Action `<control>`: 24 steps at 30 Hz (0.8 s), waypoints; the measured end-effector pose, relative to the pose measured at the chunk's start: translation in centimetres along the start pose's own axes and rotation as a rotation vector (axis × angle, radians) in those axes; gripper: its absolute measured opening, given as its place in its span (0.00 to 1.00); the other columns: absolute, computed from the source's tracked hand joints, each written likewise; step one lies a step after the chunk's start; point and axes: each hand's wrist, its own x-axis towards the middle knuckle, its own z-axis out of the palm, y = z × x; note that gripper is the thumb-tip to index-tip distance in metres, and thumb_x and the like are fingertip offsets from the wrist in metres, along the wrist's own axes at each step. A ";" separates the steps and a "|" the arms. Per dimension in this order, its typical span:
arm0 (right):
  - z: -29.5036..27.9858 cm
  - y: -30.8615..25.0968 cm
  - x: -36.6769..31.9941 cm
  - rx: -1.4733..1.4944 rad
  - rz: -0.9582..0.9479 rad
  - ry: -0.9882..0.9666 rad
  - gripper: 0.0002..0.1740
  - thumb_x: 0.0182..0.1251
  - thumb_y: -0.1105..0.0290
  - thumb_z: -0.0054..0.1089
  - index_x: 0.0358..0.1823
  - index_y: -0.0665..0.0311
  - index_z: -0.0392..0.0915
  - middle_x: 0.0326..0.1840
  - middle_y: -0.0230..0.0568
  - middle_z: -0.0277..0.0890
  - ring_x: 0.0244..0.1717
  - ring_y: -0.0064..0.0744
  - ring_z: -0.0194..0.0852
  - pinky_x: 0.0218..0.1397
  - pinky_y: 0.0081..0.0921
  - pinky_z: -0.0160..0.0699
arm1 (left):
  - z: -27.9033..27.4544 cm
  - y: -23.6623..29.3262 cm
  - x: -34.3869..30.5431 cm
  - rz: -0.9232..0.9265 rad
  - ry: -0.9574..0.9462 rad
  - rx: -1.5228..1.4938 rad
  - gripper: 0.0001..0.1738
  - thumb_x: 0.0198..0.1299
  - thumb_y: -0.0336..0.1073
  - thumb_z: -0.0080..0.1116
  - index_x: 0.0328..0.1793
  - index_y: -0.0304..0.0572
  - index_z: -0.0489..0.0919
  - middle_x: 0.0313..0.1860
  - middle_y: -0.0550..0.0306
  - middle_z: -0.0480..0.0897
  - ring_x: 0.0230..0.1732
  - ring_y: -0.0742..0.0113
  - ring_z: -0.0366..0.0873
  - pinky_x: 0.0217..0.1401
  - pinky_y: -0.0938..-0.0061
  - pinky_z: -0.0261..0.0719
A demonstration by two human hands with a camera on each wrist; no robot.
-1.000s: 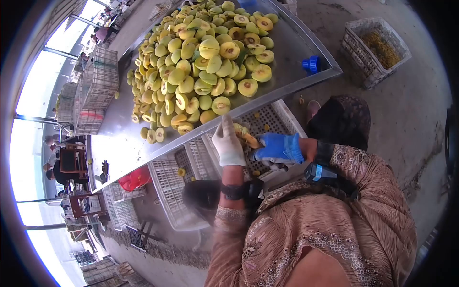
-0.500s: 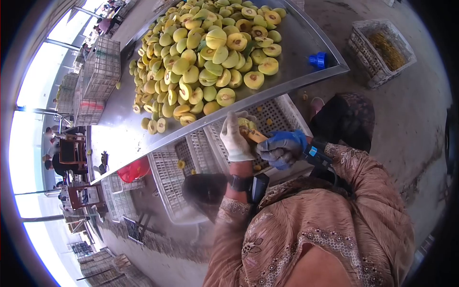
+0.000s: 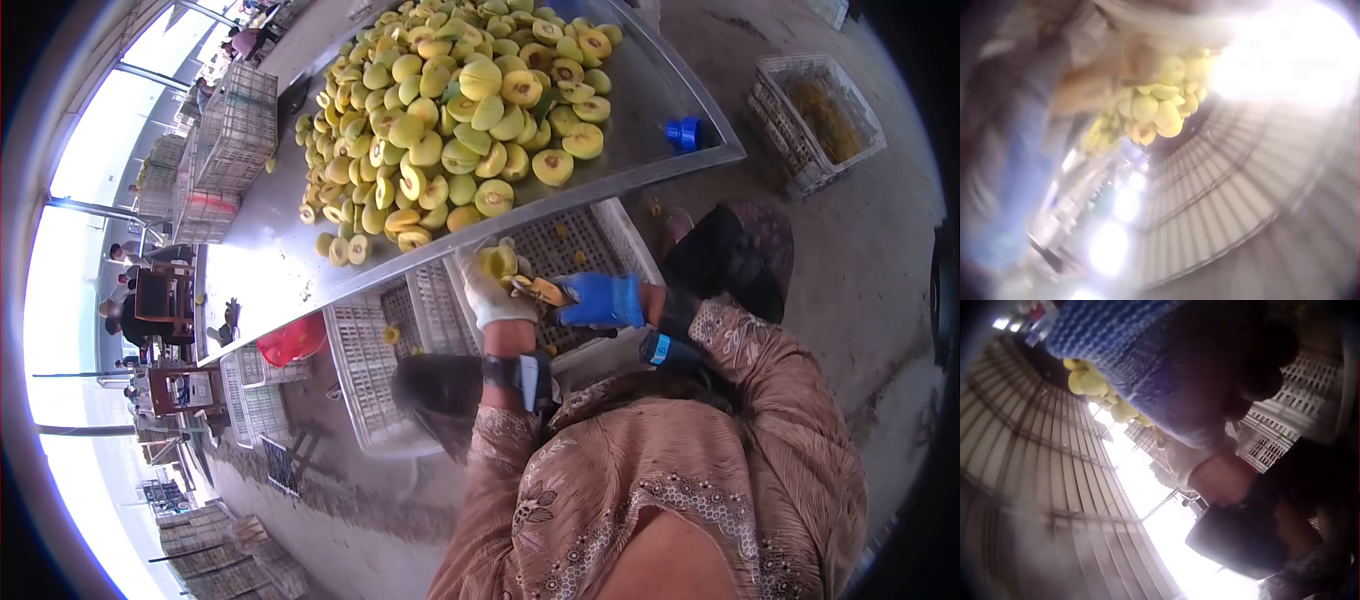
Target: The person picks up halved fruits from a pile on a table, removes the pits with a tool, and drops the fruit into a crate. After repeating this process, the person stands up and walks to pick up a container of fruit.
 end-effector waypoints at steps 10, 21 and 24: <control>-1.1 0.5 -0.8 -0.415 0.290 0.167 0.25 0.57 0.60 0.62 0.51 0.69 0.72 0.40 0.58 0.79 0.43 0.53 0.80 0.46 0.41 0.76 | -4.1 5.0 0.8 0.382 0.068 0.291 0.30 0.65 0.56 0.51 0.57 0.35 0.71 0.46 0.49 0.78 0.44 0.60 0.78 0.46 0.70 0.80; -1.5 9.3 1.7 -0.448 -0.242 0.263 0.22 0.63 0.51 0.59 0.49 0.60 0.75 0.28 0.43 0.77 0.26 0.35 0.76 0.32 0.35 0.76 | 4.3 6.8 4.1 0.531 0.248 2.344 0.28 0.53 0.57 0.62 0.55 0.51 0.76 0.58 0.47 0.77 0.58 0.44 0.73 0.57 0.53 0.71; -2.2 3.5 -0.1 -0.197 0.237 0.152 0.21 0.63 0.52 0.59 0.48 0.61 0.76 0.25 0.37 0.75 0.22 0.31 0.75 0.25 0.29 0.75 | 8.1 5.0 5.3 0.414 0.063 2.347 0.29 0.51 0.56 0.64 0.54 0.49 0.76 0.49 0.45 0.81 0.49 0.47 0.80 0.49 0.59 0.77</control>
